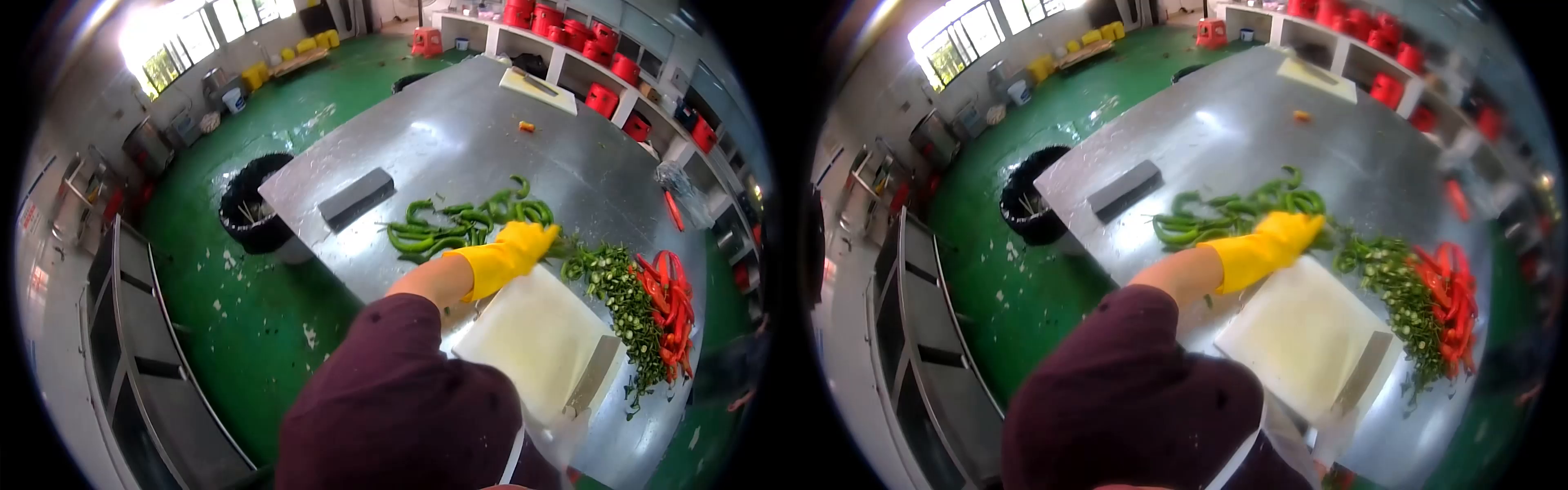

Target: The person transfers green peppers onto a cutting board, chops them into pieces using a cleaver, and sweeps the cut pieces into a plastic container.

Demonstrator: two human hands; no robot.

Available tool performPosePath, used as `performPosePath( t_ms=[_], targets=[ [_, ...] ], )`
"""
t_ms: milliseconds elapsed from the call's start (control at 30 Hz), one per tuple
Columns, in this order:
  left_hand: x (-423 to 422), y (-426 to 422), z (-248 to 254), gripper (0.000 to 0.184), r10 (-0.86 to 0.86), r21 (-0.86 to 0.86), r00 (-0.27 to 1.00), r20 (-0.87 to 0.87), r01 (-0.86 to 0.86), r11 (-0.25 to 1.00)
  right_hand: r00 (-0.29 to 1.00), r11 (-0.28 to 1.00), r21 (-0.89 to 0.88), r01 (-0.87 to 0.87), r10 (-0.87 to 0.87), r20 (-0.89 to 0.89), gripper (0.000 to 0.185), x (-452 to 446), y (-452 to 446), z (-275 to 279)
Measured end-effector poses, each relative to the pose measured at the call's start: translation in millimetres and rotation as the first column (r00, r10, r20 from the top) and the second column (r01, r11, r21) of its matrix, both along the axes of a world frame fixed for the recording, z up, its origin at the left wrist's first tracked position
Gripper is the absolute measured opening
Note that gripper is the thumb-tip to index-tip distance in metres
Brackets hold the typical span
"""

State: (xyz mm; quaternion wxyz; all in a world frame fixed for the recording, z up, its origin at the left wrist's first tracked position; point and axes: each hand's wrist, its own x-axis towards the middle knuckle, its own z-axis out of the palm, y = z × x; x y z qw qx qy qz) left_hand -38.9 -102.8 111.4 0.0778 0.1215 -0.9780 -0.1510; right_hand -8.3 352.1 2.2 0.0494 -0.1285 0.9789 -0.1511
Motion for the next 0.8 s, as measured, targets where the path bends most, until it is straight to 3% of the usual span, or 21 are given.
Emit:
performPosePath(
  t_ms=[33,100,267,367,467,533,600,667,733,800],
  targets=[
    [5.3,13.9,22.0,0.037,-0.079,-0.027,0.997,-0.003,0.079,0.997,0.999,0.999,0.013,-0.040,0.040,0.012,0.045,-4.7,4.9,3.2],
    [-7.0,35.4,-5.7,0.034,-0.168,-0.059,0.986,0.026,0.169,0.984,0.987,0.996,0.012,-0.084,0.082,0.141,0.043,-18.3,-7.4,2.1],
    [-36.0,99.9,-120.9,0.027,-0.293,-0.181,0.956,-0.023,0.284,0.942,0.983,0.991,-0.062,-0.115,0.123,0.134,0.040,-15.7,-12.3,17.1],
    [-28.9,106.0,-123.6,0.031,-0.202,-0.060,0.976,-0.076,0.198,0.978,0.980,0.981,-0.168,-0.102,0.128,0.152,0.040,-15.5,0.0,-11.6],
    [-25.4,98.1,-121.6,0.044,-0.274,-0.052,0.957,-0.094,0.271,0.961,0.989,0.986,-0.139,-0.094,0.108,0.097,0.042,0.4,-18.8,17.1],
    [-4.3,102.9,-94.8,0.062,-0.279,-0.077,0.959,-0.050,0.274,0.958,0.993,0.995,-0.099,-0.013,0.024,0.113,0.043,8.8,-29.4,35.2],
    [3.3,98.5,-88.1,0.083,-0.389,0.081,0.909,-0.151,0.403,0.911,0.973,0.981,-0.110,0.158,-0.136,0.189,0.043,6.9,-24.2,28.8],
    [11.4,96.4,-89.8,0.111,-0.399,0.161,0.913,-0.091,0.409,0.898,0.986,0.982,-0.110,0.151,-0.142,0.092,0.043,14.0,-20.2,18.4],
    [22.4,85.8,-79.8,0.108,-0.373,0.175,0.908,-0.189,0.405,0.897,0.960,0.979,-0.073,0.188,-0.167,0.224,0.039,14.4,-41.9,49.1],
    [24.3,91.3,-83.6,0.096,-0.297,0.234,0.881,-0.370,0.397,0.887,0.961,0.967,-0.155,0.200,-0.164,0.221,0.037,14.2,-34.7,39.1]
  ],
)
